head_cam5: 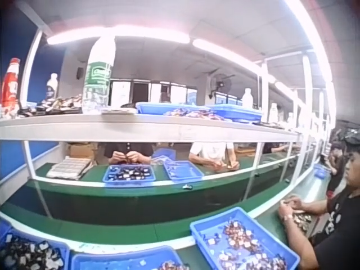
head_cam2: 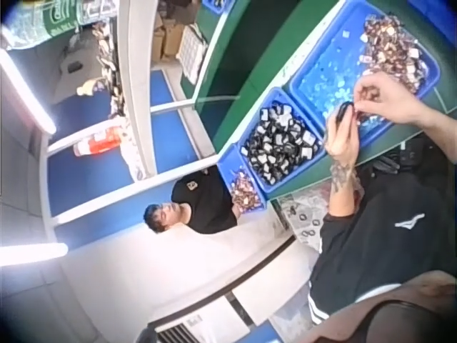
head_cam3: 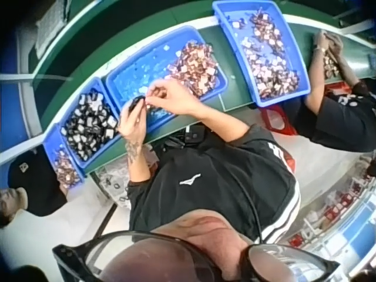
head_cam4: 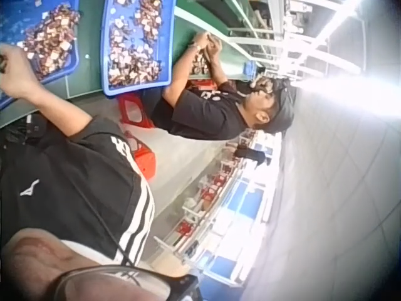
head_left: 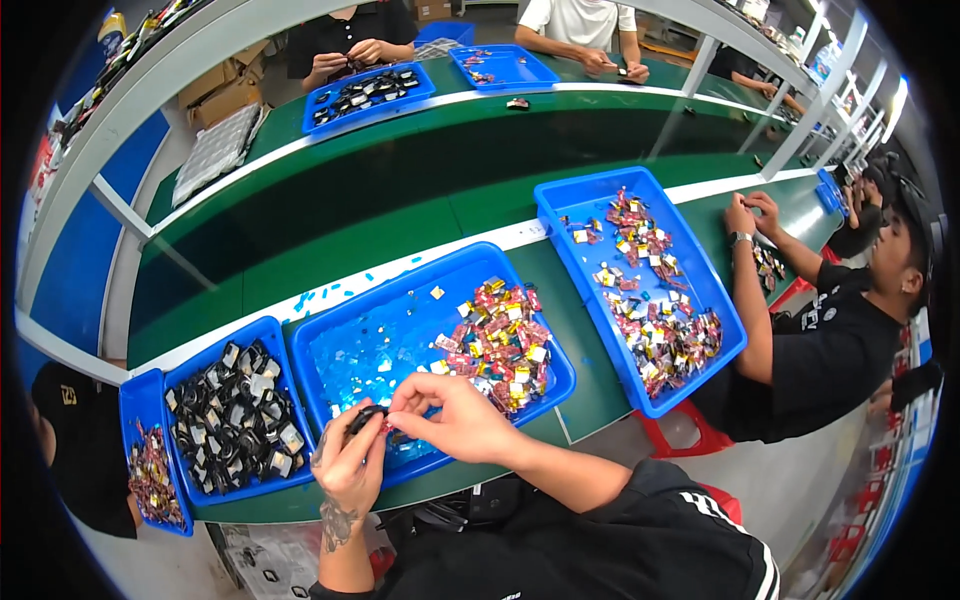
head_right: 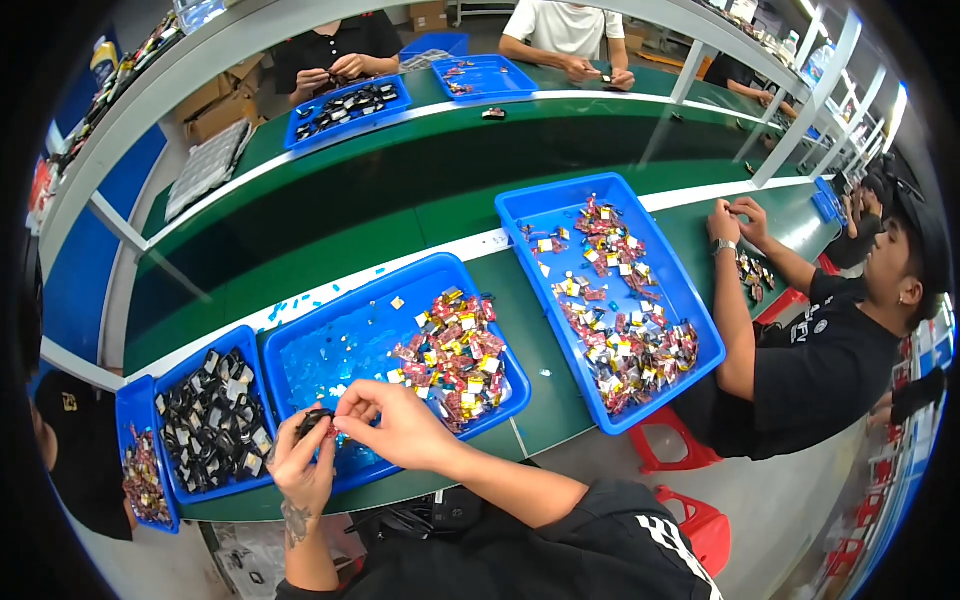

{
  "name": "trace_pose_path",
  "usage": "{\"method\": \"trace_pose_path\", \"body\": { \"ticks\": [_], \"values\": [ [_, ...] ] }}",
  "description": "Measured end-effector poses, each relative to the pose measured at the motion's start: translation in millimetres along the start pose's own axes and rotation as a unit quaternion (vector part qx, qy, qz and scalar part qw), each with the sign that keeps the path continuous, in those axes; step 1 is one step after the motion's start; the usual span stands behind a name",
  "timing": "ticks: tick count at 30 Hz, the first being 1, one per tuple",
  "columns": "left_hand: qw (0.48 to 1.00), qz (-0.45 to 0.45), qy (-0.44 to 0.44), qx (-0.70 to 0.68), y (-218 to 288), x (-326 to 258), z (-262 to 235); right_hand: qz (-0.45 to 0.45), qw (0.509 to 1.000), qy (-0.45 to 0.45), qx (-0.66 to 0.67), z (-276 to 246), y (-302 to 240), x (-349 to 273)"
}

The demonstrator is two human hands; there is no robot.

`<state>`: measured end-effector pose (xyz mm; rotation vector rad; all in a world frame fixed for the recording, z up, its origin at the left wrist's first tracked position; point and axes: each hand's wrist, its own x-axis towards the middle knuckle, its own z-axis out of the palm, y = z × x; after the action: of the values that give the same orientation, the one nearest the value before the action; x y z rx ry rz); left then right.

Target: The recorder is assembling small electronic components, specifically attaching a small adhesive or circuit part to a black rectangular housing.

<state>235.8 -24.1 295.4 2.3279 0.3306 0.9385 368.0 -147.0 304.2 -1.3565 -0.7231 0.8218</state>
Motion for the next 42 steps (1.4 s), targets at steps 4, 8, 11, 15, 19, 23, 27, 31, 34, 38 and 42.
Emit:
{"method": "trace_pose_path", "body": {
  "ticks": [4, 8, 11, 15, 19, 23, 27, 31, 34, 38, 42],
  "values": [
    [0.999, 0.016, -0.003, 0.051, 5.3, -10.6, 2.0, 0.042, 0.993, -0.076, 0.077, -3.1, 3.1, -0.4],
    [0.995, -0.065, -0.02, -0.076, 16.9, -11.8, 11.8, 0.086, 0.988, -0.065, 0.113, -17.4, 6.6, -4.8],
    [0.971, -0.146, -0.063, -0.178, 18.0, -10.3, 6.9, 0.078, 0.987, -0.053, 0.126, -20.6, 3.8, -5.7],
    [0.892, -0.28, -0.099, -0.342, 7.5, -17.3, 1.6, 0.006, 0.999, -0.039, -0.013, -5.7, -1.3, -10.8],
    [0.772, -0.384, -0.101, -0.496, 5.4, -12.8, -1.4, -0.021, 0.999, -0.011, -0.044, 1.4, 0.4, -12.9],
    [0.791, -0.364, -0.135, -0.473, 0.8, -11.0, -7.7, -0.02, 0.999, 0.023, -0.036, 7.9, -6.8, -13.2],
    [0.798, -0.321, -0.083, -0.502, 2.6, -17.3, -0.4, -0.071, 0.988, 0.064, -0.119, 12.6, -3.4, -15.5],
    [0.801, -0.304, -0.08, -0.509, 5.5, -17.1, -0.8, -0.128, 0.966, 0.107, -0.196, 14.7, 3.2, -12.1],
    [0.793, -0.326, -0.056, -0.512, 7.4, -17.5, 0.3, -0.142, 0.956, 0.113, -0.229, 16.2, 0.4, -12.5],
    [0.809, -0.314, -0.021, -0.496, 11.7, -20.8, 4.3, -0.148, 0.944, 0.126, -0.267, 19.2, 2.3, -13.9],
    [0.81, -0.31, 0.021, -0.498, 10.4, -20.1, 7.9, -0.162, 0.926, 0.124, -0.318, 24.1, 5.4, -11.6]
  ]
}}
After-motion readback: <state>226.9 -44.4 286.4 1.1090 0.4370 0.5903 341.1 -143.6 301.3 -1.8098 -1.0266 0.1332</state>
